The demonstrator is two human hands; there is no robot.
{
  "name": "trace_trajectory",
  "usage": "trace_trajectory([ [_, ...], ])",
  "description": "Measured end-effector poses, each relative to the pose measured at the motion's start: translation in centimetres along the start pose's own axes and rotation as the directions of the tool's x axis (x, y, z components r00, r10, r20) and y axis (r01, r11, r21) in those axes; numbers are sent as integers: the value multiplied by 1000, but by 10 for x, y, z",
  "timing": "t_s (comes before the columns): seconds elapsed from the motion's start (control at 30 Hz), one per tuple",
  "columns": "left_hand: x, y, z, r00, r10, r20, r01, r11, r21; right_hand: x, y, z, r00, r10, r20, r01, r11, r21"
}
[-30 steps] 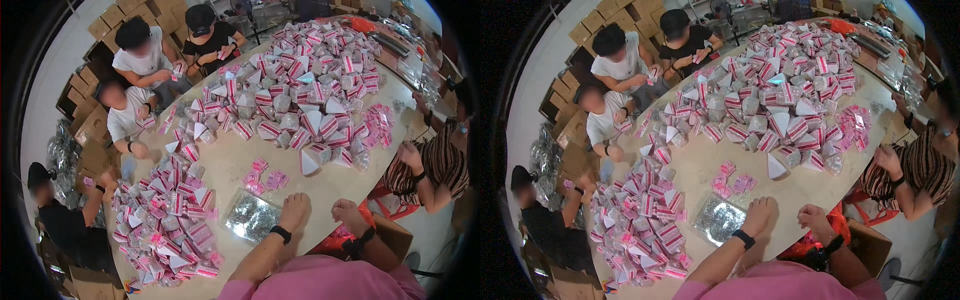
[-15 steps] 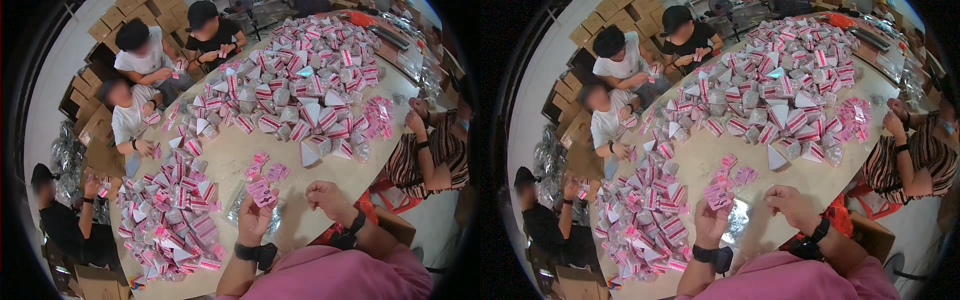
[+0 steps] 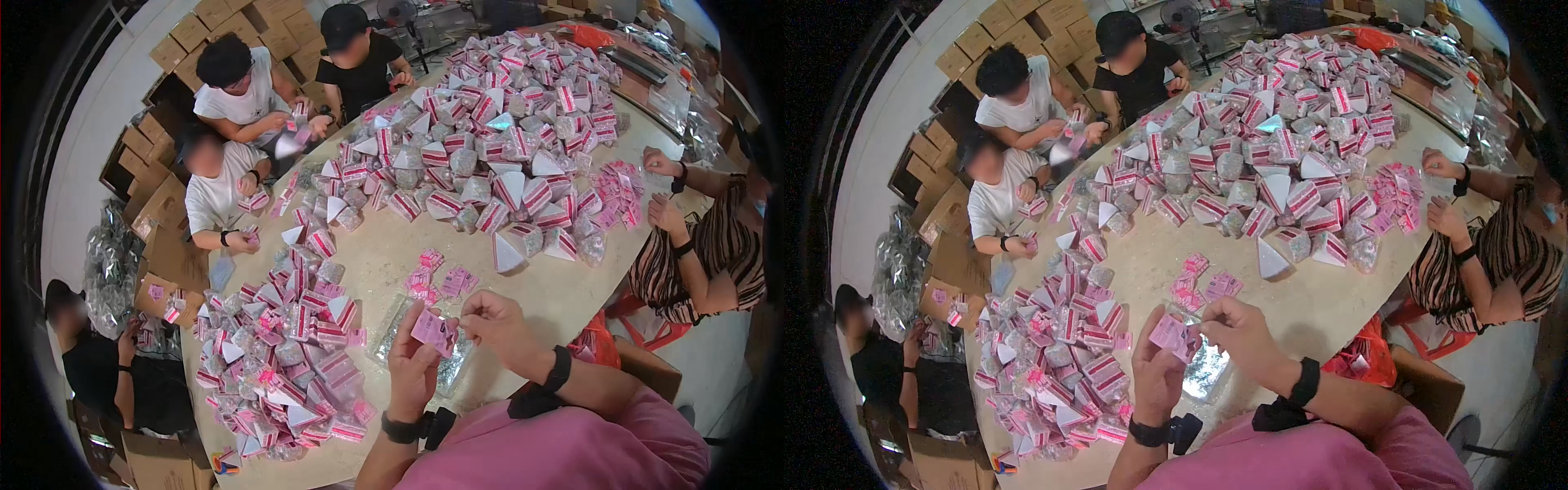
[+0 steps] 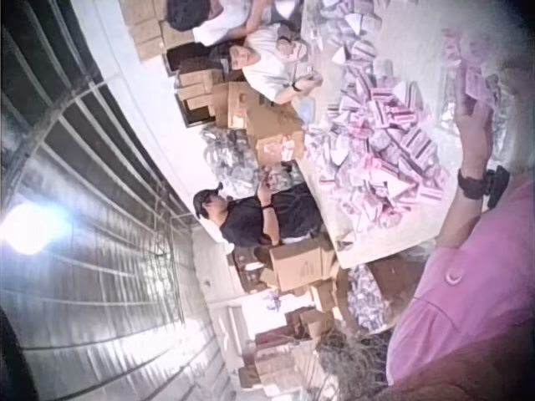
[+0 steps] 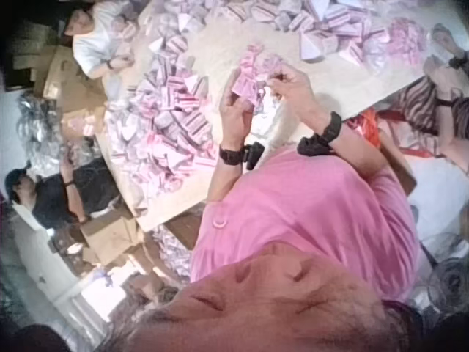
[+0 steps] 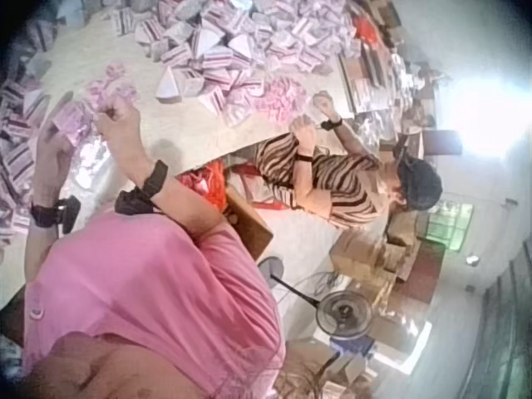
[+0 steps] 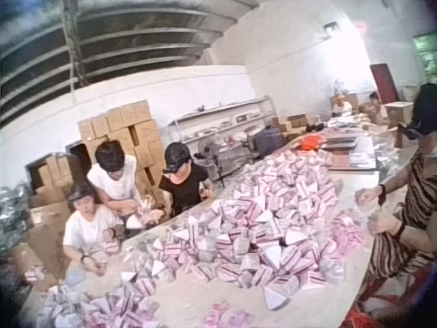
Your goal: Packing small triangular sachets into larger transparent bags at a production table.
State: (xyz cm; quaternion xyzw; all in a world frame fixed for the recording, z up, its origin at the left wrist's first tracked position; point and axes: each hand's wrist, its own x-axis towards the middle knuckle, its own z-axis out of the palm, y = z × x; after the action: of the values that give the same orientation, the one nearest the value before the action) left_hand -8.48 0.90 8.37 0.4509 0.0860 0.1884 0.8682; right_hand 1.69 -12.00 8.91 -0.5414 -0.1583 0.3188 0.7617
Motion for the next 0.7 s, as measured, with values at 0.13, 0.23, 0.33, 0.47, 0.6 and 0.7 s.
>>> trace_trajectory([
  [0.13, -4, -8, -9, 999, 40, 15, -43, 977, 209, 1, 2, 8, 999, 31, 19, -33, 994, 109],
  [0.23, -7, -8, -7, 1000, 12, 14, -16, 948, 318, 4, 3, 7, 996, 53, 77, -70, 969, 237],
  [0.33, -10, -12, -9, 999, 30, 24, -37, 912, 408, 9, 5, 6, 987, 50, 150, -103, 922, 373],
  [0.47, -18, -23, -30, 993, 66, 101, -114, 776, 620, 12, 8, 12, 988, 7, 153, -65, 923, 378],
  [0.6, -23, -17, -22, 993, 13, 121, -98, 681, 726, 17, 15, 14, 969, 42, 245, -155, 873, 462],
  [0.7, -25, -8, -26, 987, 103, 122, -158, 515, 842, 13, 12, 18, 971, 61, 233, -158, 891, 425],
])
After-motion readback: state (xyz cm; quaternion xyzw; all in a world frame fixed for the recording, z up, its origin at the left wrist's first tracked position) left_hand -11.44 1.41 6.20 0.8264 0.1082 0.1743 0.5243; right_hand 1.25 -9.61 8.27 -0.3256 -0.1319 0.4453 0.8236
